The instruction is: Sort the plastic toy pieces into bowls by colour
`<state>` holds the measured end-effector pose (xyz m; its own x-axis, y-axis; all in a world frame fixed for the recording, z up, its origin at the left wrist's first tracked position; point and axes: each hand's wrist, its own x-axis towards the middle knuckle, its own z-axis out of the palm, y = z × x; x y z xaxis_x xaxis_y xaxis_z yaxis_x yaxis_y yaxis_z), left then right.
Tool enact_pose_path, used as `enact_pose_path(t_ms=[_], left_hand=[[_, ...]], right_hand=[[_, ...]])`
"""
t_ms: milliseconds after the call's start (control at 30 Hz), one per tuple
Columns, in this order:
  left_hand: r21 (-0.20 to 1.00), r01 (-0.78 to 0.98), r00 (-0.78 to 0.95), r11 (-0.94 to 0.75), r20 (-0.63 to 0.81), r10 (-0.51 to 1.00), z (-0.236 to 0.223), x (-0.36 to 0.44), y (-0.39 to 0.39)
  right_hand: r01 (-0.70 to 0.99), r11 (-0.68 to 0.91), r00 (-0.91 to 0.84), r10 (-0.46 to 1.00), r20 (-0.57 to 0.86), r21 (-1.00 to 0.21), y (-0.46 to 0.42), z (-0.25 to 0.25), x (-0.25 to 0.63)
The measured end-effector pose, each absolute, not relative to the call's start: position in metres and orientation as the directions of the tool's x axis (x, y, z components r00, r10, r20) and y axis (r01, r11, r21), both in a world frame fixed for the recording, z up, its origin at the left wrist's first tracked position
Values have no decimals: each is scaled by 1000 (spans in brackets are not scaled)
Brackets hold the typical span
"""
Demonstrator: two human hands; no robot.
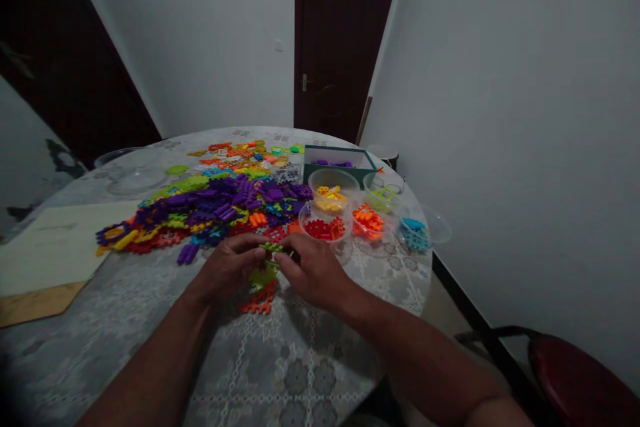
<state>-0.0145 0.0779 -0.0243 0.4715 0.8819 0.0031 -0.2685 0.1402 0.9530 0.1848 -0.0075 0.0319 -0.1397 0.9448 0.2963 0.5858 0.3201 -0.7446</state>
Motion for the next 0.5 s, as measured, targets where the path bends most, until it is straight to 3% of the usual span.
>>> enact_pose_path(t_ms=[133,400,500], left_hand=[[959,-257,458,119,12,889,-22,-11,77],[911,-394,257,120,-16,966,-23,-13,86],[922,-369,257,112,-15,966,-23,-13,87]], right_hand=[[520,212,-122,977,174,-827,0,38,214],[436,73,252,947,199,-897,48,63,334],[509,43,343,906,248,-860,60,62,366]])
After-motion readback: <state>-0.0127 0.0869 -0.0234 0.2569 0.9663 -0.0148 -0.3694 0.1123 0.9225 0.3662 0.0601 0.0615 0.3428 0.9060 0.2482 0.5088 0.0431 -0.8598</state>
